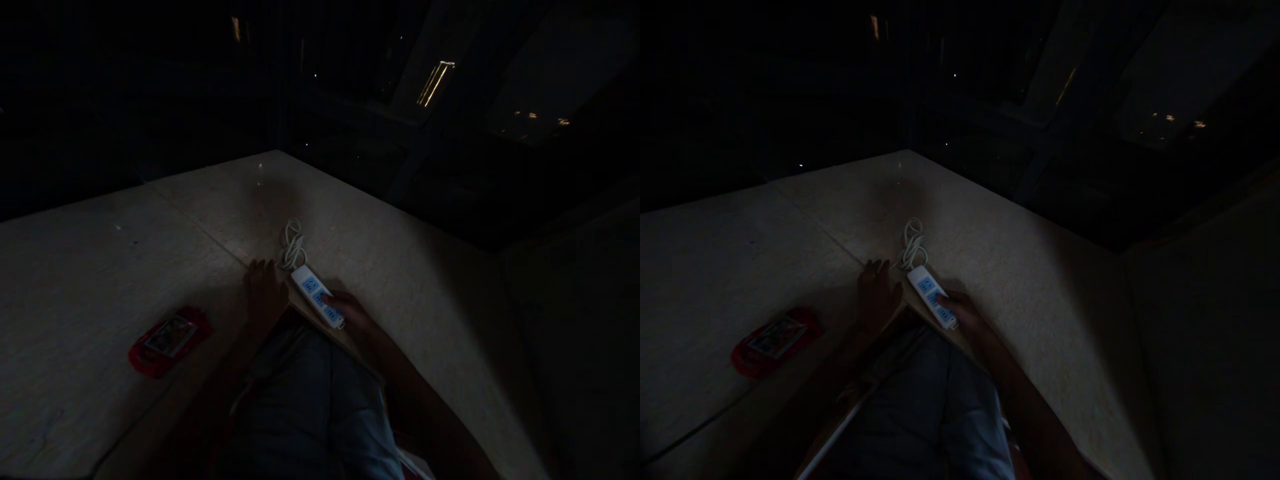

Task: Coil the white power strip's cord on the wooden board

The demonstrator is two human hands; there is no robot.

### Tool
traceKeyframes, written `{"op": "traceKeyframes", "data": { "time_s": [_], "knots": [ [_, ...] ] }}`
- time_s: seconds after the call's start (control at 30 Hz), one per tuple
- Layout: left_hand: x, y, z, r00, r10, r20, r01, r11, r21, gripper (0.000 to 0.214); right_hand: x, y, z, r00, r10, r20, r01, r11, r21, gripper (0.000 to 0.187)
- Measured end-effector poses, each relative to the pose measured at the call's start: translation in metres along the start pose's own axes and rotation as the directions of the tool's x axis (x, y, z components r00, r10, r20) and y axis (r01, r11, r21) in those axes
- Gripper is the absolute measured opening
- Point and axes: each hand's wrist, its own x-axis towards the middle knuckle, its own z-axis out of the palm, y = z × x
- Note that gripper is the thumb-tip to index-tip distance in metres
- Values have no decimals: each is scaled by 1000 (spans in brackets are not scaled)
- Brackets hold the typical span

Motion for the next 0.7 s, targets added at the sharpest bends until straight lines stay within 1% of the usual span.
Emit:
{"op": "traceKeyframes", "data": {
  "time_s": [0.03, 0.1, 0.13, 0.2, 0.27, 0.3, 0.37, 0.4, 0.47, 0.53, 0.63, 0.7],
  "knots": [
    [-8, 1, 1, 1000, 0, -22, -1, 998, -62, 58, 0, 1, -1, 998, -52, -27, 49, 996, -77, 51],
    [-24, 4, 4, 999, -39, -3, 37, 975, -218, 56, 0, 2, -1, 985, -158, -62, 139, 961, -238, 51],
    [-31, 6, 6, 996, -78, 34, 84, 948, -306, 55, 0, 2, -1, 977, -198, -74, 167, 937, -308, 52],
    [-38, 10, 11, 974, -176, 140, 222, 859, -462, 51, 0, 2, 2, 964, -251, -83, 198, 894, -402, 52],
    [-37, 16, 17, 944, -232, 235, 328, 740, -587, 46, 0, 1, 7, 951, -304, -49, 247, 850, -464, 50],
    [-33, 19, 19, 935, -236, 264, 353, 683, -639, 43, -1, 1, 10, 940, -340, -22, 285, 820, -497, 48],
    [-21, 23, 23, 930, -225, 292, 368, 602, -708, 38, -3, -1, 18, 915, -403, 21, 345, 753, -561, 43],
    [-15, 25, 25, 929, -227, 294, 371, 584, -722, 36, -5, -3, 22, 908, -419, 27, 353, 728, -588, 40],
    [-2, 28, 28, 924, -258, 283, 383, 599, -704, 35, -8, -6, 31, 910, -415, 17, 334, 707, -623, 35],
    [7, 31, 31, 928, -264, 263, 373, 647, -665, 36, -10, -8, 39, 924, -382, -1, 291, 704, -648, 31],
    [19, 33, 36, 949, -208, 237, 311, 737, -600, 40, -9, -12, 50, 946, -320, -55, 188, 676, -713, 28],
    [30, 34, 39, 957, -175, 232, 277, 793, -543, 43, -3, -16, 56, 951, -294, -95, 125, 650, -750, 28]
  ]
}}
